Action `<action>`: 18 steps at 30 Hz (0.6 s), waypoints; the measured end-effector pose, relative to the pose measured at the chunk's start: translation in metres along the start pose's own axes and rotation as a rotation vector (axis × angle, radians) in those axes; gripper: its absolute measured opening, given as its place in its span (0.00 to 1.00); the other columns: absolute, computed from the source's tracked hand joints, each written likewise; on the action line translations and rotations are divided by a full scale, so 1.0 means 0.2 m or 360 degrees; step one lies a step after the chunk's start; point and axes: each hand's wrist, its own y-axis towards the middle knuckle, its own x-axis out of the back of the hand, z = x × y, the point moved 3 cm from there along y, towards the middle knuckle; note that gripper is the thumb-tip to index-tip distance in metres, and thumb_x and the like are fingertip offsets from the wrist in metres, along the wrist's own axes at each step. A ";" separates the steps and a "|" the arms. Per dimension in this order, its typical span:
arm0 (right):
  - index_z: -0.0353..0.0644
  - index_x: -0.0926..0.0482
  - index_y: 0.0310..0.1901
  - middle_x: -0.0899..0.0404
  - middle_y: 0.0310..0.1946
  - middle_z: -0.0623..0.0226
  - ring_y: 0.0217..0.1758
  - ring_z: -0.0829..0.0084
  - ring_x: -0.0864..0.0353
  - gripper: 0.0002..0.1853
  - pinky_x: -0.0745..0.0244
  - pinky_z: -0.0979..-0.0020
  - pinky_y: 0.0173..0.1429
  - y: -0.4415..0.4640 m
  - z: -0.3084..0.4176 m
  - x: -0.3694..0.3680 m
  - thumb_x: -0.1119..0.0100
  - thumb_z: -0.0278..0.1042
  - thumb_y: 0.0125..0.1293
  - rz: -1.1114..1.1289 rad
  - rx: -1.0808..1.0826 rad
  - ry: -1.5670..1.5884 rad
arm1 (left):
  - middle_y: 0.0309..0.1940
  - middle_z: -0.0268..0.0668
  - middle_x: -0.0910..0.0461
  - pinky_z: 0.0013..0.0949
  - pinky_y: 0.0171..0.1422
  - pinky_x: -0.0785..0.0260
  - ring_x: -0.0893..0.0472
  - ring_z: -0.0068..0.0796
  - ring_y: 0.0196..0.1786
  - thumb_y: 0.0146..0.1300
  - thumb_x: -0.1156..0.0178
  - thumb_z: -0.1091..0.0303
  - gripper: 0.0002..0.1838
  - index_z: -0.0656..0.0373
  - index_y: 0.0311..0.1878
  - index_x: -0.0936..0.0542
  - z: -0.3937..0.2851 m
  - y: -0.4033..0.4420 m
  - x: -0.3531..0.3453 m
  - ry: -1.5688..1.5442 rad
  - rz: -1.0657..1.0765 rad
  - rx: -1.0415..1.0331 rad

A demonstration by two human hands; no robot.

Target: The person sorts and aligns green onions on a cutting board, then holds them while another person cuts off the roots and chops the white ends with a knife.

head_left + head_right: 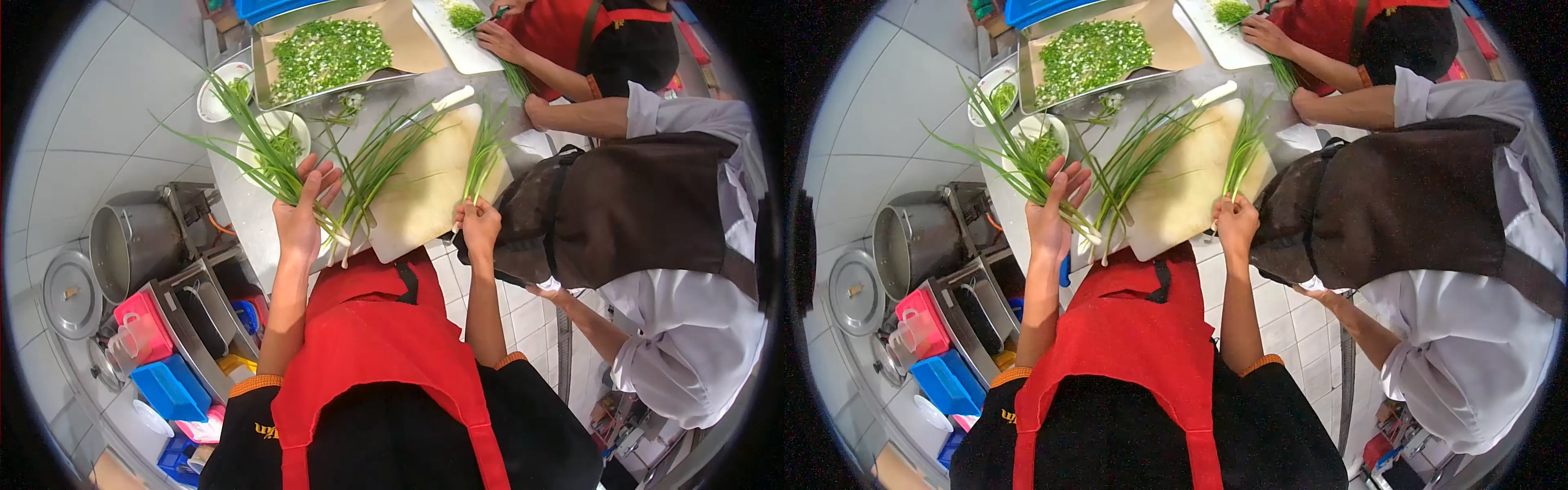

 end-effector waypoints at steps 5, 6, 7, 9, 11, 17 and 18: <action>0.29 0.18 0.37 0.18 0.22 0.60 0.25 0.74 0.18 0.11 0.24 0.68 0.31 -0.04 0.02 0.06 0.41 0.32 0.66 -0.0119 0.0104 -0.0268 | 0.59 0.49 0.25 0.45 0.65 0.26 0.22 0.41 0.59 0.72 0.43 0.67 0.24 0.67 0.67 0.32 0.08 0.04 0.04 0.0005 -0.0093 0.0046; 0.28 0.18 0.36 0.18 0.22 0.57 0.25 0.70 0.17 0.12 0.24 0.64 0.33 -0.05 0.02 0.07 0.40 0.33 0.65 -0.0174 0.0196 -0.0449 | 0.59 0.49 0.25 0.45 0.65 0.26 0.22 0.41 0.59 0.72 0.43 0.67 0.24 0.67 0.67 0.32 0.08 0.04 0.05 0.0007 -0.0095 0.0055; 0.28 0.18 0.36 0.18 0.22 0.57 0.25 0.70 0.17 0.12 0.24 0.64 0.33 -0.06 -0.01 0.08 0.40 0.33 0.65 -0.0176 0.0182 -0.0454 | 0.59 0.49 0.25 0.46 0.64 0.26 0.22 0.42 0.60 0.72 0.44 0.68 0.23 0.67 0.66 0.32 0.08 0.04 0.06 -0.0001 -0.0112 0.0069; 0.28 0.18 0.36 0.18 0.23 0.50 0.26 0.59 0.16 0.13 0.24 0.59 0.37 -0.05 -0.06 0.08 0.38 0.34 0.62 -0.0087 0.0323 -0.0624 | 0.59 0.49 0.26 0.46 0.64 0.26 0.23 0.42 0.60 0.73 0.45 0.68 0.23 0.67 0.66 0.32 0.08 0.03 0.08 -0.0008 -0.0128 0.0097; 0.28 0.18 0.35 0.18 0.23 0.49 0.27 0.56 0.16 0.13 0.24 0.59 0.38 -0.13 0.06 0.07 0.38 0.33 0.62 -0.0066 0.0318 -0.0649 | 0.59 0.49 0.26 0.47 0.64 0.25 0.22 0.42 0.60 0.73 0.46 0.69 0.22 0.67 0.66 0.32 0.08 0.03 0.09 -0.0006 -0.0165 0.0096; 0.28 0.19 0.32 0.19 0.24 0.45 0.30 0.49 0.16 0.11 0.24 0.57 0.40 -0.10 0.05 0.00 0.37 0.32 0.59 -0.0091 0.0574 -0.0884 | 0.55 0.48 0.24 0.47 0.62 0.24 0.21 0.41 0.57 0.73 0.46 0.71 0.20 0.66 0.65 0.31 0.08 0.03 0.10 -0.0008 -0.0164 0.0116; 0.28 0.19 0.31 0.19 0.24 0.45 0.30 0.48 0.16 0.11 0.24 0.56 0.40 -0.09 0.07 -0.01 0.36 0.32 0.57 -0.0114 0.0580 -0.0890 | 0.55 0.48 0.24 0.47 0.62 0.24 0.21 0.41 0.57 0.73 0.46 0.71 0.20 0.66 0.65 0.31 0.08 0.03 0.09 -0.0009 -0.0165 0.0115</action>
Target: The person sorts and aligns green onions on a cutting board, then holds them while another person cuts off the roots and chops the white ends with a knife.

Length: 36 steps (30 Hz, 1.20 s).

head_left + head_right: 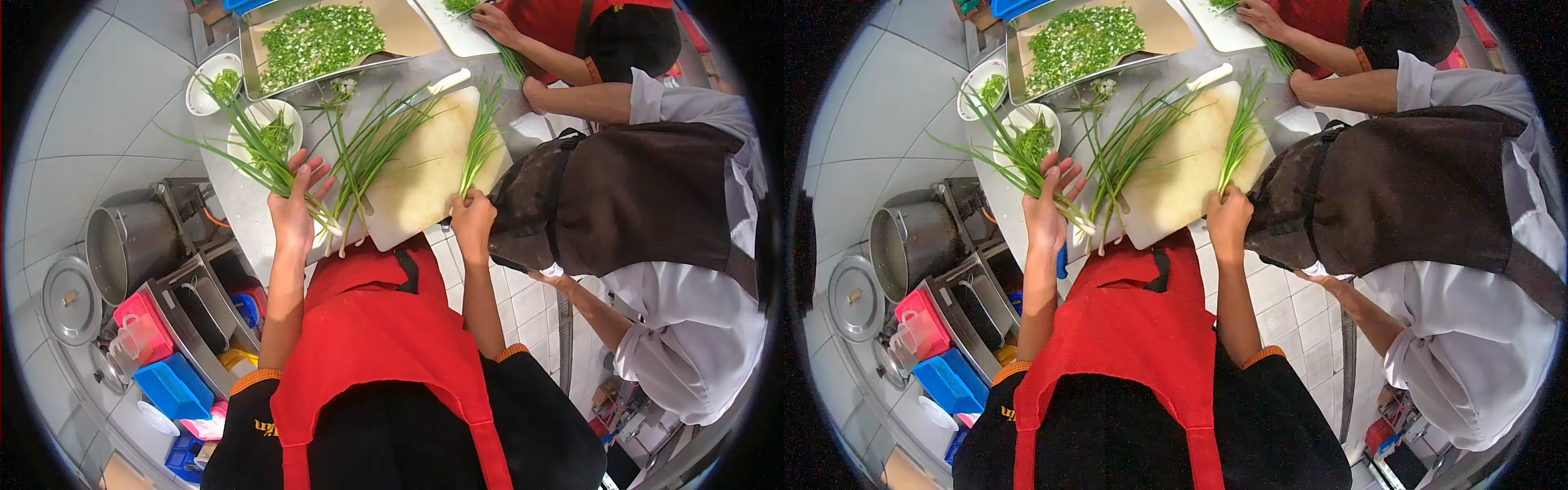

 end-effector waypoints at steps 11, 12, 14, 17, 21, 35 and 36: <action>0.29 0.16 0.35 0.16 0.28 0.46 0.35 0.52 0.13 0.14 0.21 0.61 0.44 0.39 0.06 -0.02 0.31 0.34 0.55 0.0100 0.0002 0.0025 | 0.53 0.50 0.23 0.42 0.60 0.22 0.20 0.40 0.55 0.73 0.47 0.71 0.21 0.68 0.65 0.31 0.00 -0.03 -0.02 0.0027 0.0063 0.0044; 0.29 0.16 0.36 0.16 0.28 0.47 0.35 0.53 0.13 0.14 0.21 0.60 0.45 0.40 0.03 -0.02 0.31 0.33 0.55 0.0138 -0.0007 0.0078 | 0.53 0.50 0.23 0.42 0.60 0.22 0.20 0.40 0.55 0.73 0.47 0.71 0.21 0.68 0.65 0.31 0.00 -0.03 -0.01 0.0022 0.0052 0.0041; 0.29 0.16 0.36 0.15 0.28 0.49 0.34 0.58 0.12 0.15 0.20 0.62 0.44 0.44 -0.04 -0.05 0.30 0.35 0.55 0.0206 -0.0048 0.0108 | 0.54 0.51 0.23 0.42 0.60 0.22 0.20 0.41 0.55 0.73 0.48 0.70 0.20 0.68 0.65 0.32 -0.01 -0.03 0.02 -0.0035 0.0092 0.0036; 0.29 0.15 0.37 0.15 0.27 0.53 0.32 0.65 0.13 0.15 0.20 0.64 0.42 0.43 -0.05 0.00 0.30 0.34 0.54 0.0330 -0.0431 0.0378 | 0.53 0.51 0.23 0.42 0.60 0.22 0.19 0.41 0.55 0.74 0.49 0.70 0.21 0.67 0.66 0.32 0.01 -0.02 0.07 -0.0045 0.0068 0.0047; 0.32 0.15 0.37 0.14 0.27 0.57 0.32 0.69 0.14 0.15 0.21 0.66 0.40 0.37 -0.19 0.03 0.29 0.35 0.52 0.0447 -0.0420 0.0180 | 0.52 0.50 0.23 0.42 0.59 0.22 0.19 0.41 0.54 0.74 0.49 0.70 0.21 0.67 0.66 0.33 0.01 -0.04 0.09 -0.0060 0.0063 0.0058; 0.29 0.19 0.42 0.18 0.28 0.49 0.35 0.50 0.15 0.17 0.22 0.59 0.44 0.13 -0.01 0.07 0.31 0.31 0.53 0.0287 -0.0028 -0.0062 | 0.51 0.50 0.22 0.43 0.59 0.22 0.19 0.40 0.54 0.73 0.47 0.71 0.21 0.67 0.66 0.33 0.02 -0.03 0.08 0.0013 0.0091 0.0097; 0.28 0.19 0.42 0.18 0.28 0.48 0.35 0.49 0.15 0.16 0.22 0.58 0.44 0.14 -0.02 0.06 0.32 0.30 0.54 0.0245 -0.0066 -0.0022 | 0.51 0.50 0.22 0.43 0.59 0.22 0.19 0.40 0.54 0.73 0.47 0.71 0.21 0.67 0.66 0.33 0.02 -0.03 0.08 0.0016 0.0090 0.0099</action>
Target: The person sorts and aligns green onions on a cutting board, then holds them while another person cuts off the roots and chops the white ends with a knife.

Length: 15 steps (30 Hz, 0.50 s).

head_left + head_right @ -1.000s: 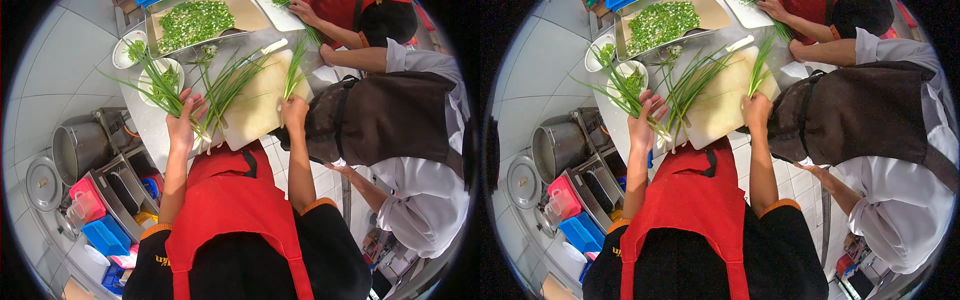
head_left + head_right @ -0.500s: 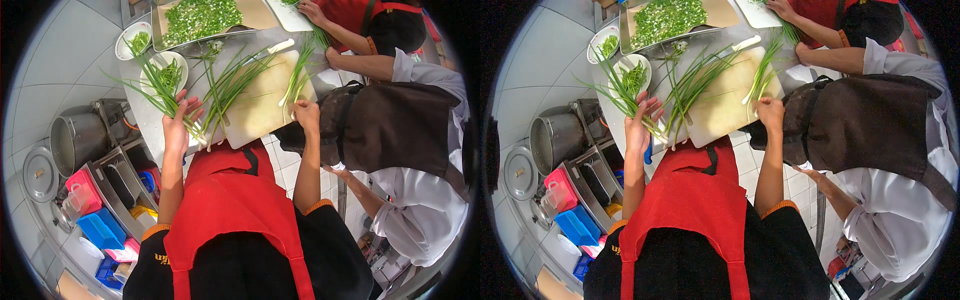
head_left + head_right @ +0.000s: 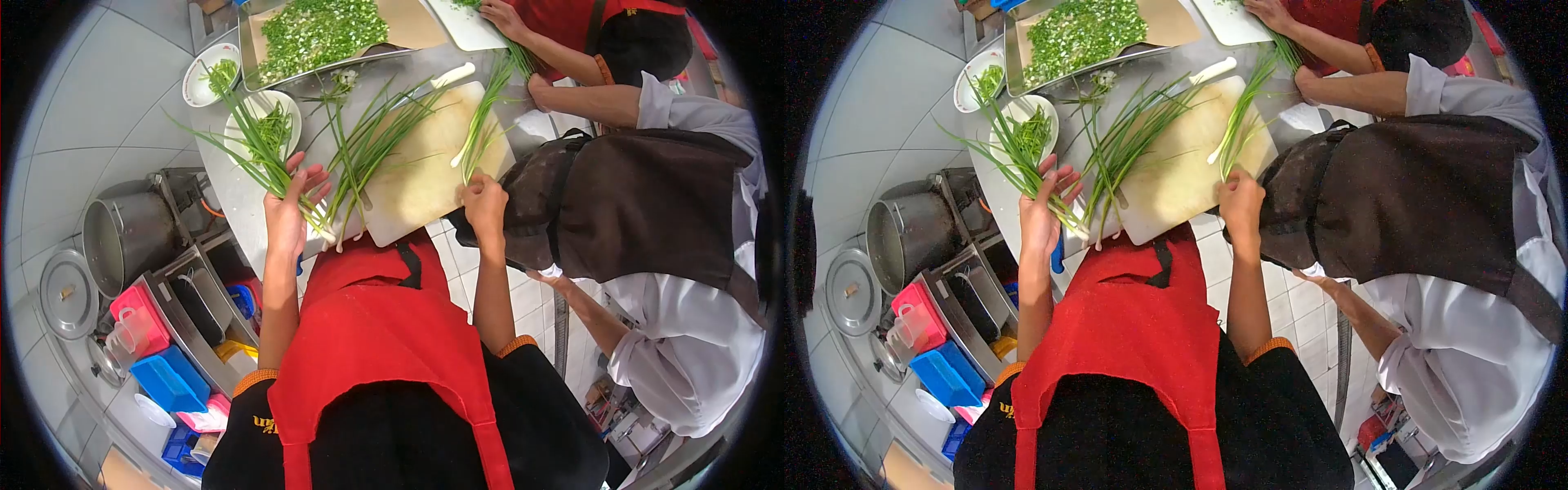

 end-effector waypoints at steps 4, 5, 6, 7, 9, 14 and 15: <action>0.29 0.19 0.41 0.17 0.28 0.47 0.36 0.48 0.15 0.15 0.22 0.58 0.44 0.06 0.03 0.01 0.32 0.31 0.55 -0.0080 0.0071 -0.0011 | 0.51 0.50 0.22 0.43 0.59 0.22 0.19 0.40 0.54 0.73 0.48 0.71 0.21 0.67 0.66 0.33 0.00 0.00 -0.02 -0.0020 0.0013 0.0006; 0.29 0.18 0.40 0.17 0.29 0.45 0.37 0.47 0.15 0.15 0.22 0.57 0.44 0.07 0.06 0.03 0.32 0.33 0.55 -0.0193 0.0161 -0.0069 | 0.51 0.50 0.22 0.43 0.60 0.22 0.19 0.40 0.53 0.73 0.48 0.71 0.21 0.67 0.66 0.33 -0.01 -0.01 -0.02 -0.0011 0.0014 0.0003; 0.29 0.18 0.39 0.17 0.30 0.44 0.38 0.47 0.15 0.16 0.22 0.56 0.44 0.08 0.09 0.04 0.32 0.35 0.56 -0.0307 0.0249 -0.0127 | 0.51 0.50 0.22 0.43 0.60 0.22 0.19 0.40 0.53 0.73 0.48 0.71 0.21 0.67 0.66 0.33 -0.01 -0.02 -0.02 -0.0009 0.0011 -0.0003; 0.29 0.18 0.39 0.17 0.30 0.44 0.38 0.47 0.15 0.16 0.22 0.56 0.44 0.09 0.13 0.04 0.32 0.35 0.56 -0.0309 0.0252 -0.0122 | 0.51 0.50 0.21 0.43 0.60 0.22 0.19 0.40 0.53 0.73 0.48 0.71 0.21 0.67 0.66 0.33 -0.01 -0.02 -0.01 -0.0008 0.0013 -0.0008; 0.31 0.17 0.37 0.17 0.34 0.42 0.40 0.45 0.16 0.17 0.23 0.54 0.45 0.15 0.20 0.02 0.33 0.41 0.57 -0.0195 0.0183 -0.0027 | 0.51 0.50 0.21 0.43 0.60 0.22 0.19 0.40 0.53 0.73 0.48 0.71 0.21 0.67 0.66 0.33 -0.01 -0.02 -0.01 -0.0003 0.0022 -0.0006; 0.33 0.15 0.36 0.17 0.38 0.41 0.43 0.44 0.16 0.20 0.23 0.52 0.49 0.42 0.23 -0.05 0.33 0.46 0.56 -0.0134 0.0009 -0.0282 | 0.49 0.48 0.21 0.44 0.61 0.23 0.19 0.39 0.52 0.73 0.47 0.71 0.21 0.67 0.65 0.32 0.00 -0.02 -0.02 -0.0012 0.0044 -0.0018; 0.32 0.15 0.36 0.17 0.39 0.41 0.44 0.43 0.16 0.21 0.23 0.52 0.51 0.47 0.22 -0.05 0.32 0.47 0.55 -0.0055 -0.0055 -0.0276 | 0.49 0.48 0.21 0.44 0.61 0.23 0.19 0.39 0.52 0.73 0.47 0.71 0.21 0.67 0.65 0.32 0.00 -0.03 -0.02 -0.0012 0.0039 -0.0024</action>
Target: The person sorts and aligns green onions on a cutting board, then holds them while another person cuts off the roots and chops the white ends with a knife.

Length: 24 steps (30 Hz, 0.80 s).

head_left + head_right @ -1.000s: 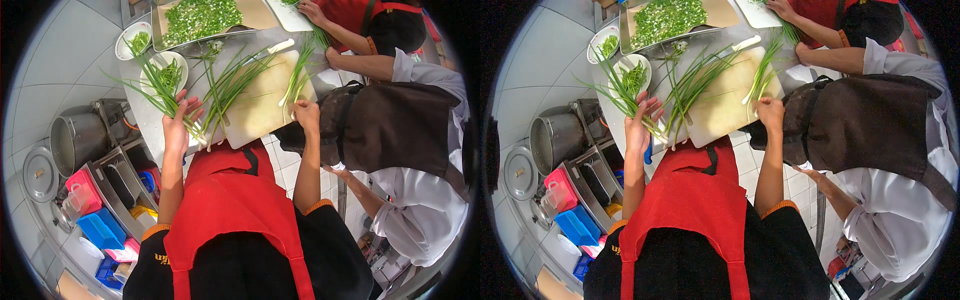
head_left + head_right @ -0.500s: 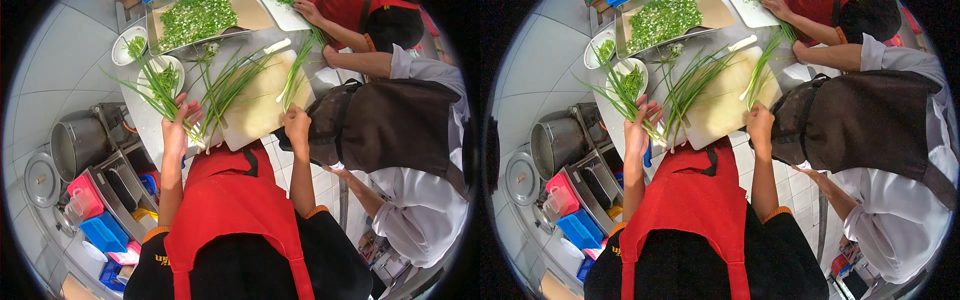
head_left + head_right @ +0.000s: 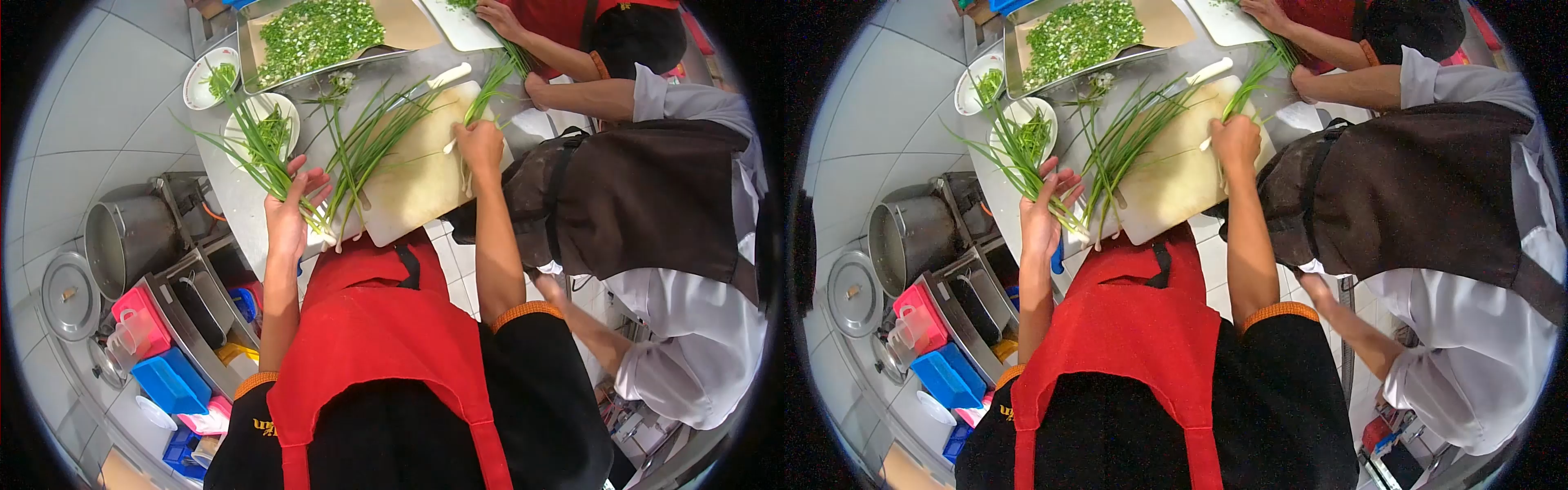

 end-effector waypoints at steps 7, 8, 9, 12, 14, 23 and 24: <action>0.34 0.13 0.31 0.15 0.29 0.46 0.39 0.52 0.13 0.19 0.21 0.59 0.48 0.08 0.03 0.08 0.32 0.47 0.51 0.0102 0.0134 0.0000 | 0.47 0.46 0.20 0.45 0.61 0.23 0.19 0.37 0.51 0.73 0.47 0.71 0.19 0.66 0.63 0.31 0.01 -0.01 0.04 -0.0032 -0.0027 -0.0010; 0.33 0.14 0.30 0.16 0.29 0.45 0.39 0.50 0.14 0.18 0.21 0.57 0.48 0.02 0.04 0.13 0.31 0.45 0.52 0.0118 0.0106 0.0101 | 0.47 0.45 0.20 0.45 0.61 0.23 0.19 0.37 0.51 0.73 0.47 0.71 0.18 0.66 0.63 0.30 0.00 -0.02 0.04 -0.0037 -0.0042 -0.0015; 0.33 0.15 0.29 0.16 0.29 0.44 0.39 0.48 0.14 0.17 0.21 0.56 0.48 -0.04 0.05 0.16 0.31 0.43 0.52 0.0134 0.0076 0.0203 | 0.47 0.45 0.20 0.45 0.61 0.23 0.19 0.37 0.51 0.73 0.47 0.71 0.18 0.66 0.63 0.30 0.00 -0.02 0.05 -0.0040 -0.0052 -0.0015; 0.33 0.15 0.30 0.16 0.30 0.44 0.38 0.48 0.14 0.16 0.21 0.56 0.46 -0.18 -0.01 0.16 0.30 0.41 0.51 0.0124 0.0122 0.0184 | 0.46 0.45 0.20 0.45 0.61 0.23 0.18 0.36 0.51 0.73 0.47 0.71 0.18 0.66 0.63 0.30 0.00 -0.01 0.05 -0.0053 -0.0054 -0.0020; 0.33 0.15 0.29 0.16 0.30 0.44 0.37 0.49 0.14 0.15 0.21 0.55 0.46 -0.22 -0.09 0.07 0.30 0.41 0.51 0.0133 0.0136 0.0073 | 0.46 0.45 0.20 0.44 0.61 0.23 0.18 0.36 0.51 0.73 0.47 0.71 0.18 0.66 0.63 0.30 0.01 0.00 0.04 -0.0052 -0.0041 -0.0004; 0.27 0.23 0.49 0.22 0.45 0.39 0.48 0.41 0.22 0.28 0.27 0.52 0.54 -0.40 -0.22 -0.03 0.28 0.37 0.50 -0.0198 0.0209 0.0091 | 0.48 0.47 0.20 0.44 0.61 0.23 0.18 0.37 0.51 0.73 0.48 0.71 0.19 0.66 0.64 0.31 0.01 0.01 0.03 -0.0026 -0.0032 0.0015; 0.27 0.23 0.49 0.22 0.45 0.39 0.48 0.41 0.22 0.28 0.27 0.52 0.54 -0.39 -0.20 -0.03 0.28 0.37 0.50 -0.0199 0.0207 0.0091 | 0.48 0.47 0.20 0.44 0.61 0.23 0.18 0.37 0.51 0.73 0.48 0.71 0.19 0.66 0.64 0.31 0.01 0.02 0.02 -0.0025 -0.0030 0.0017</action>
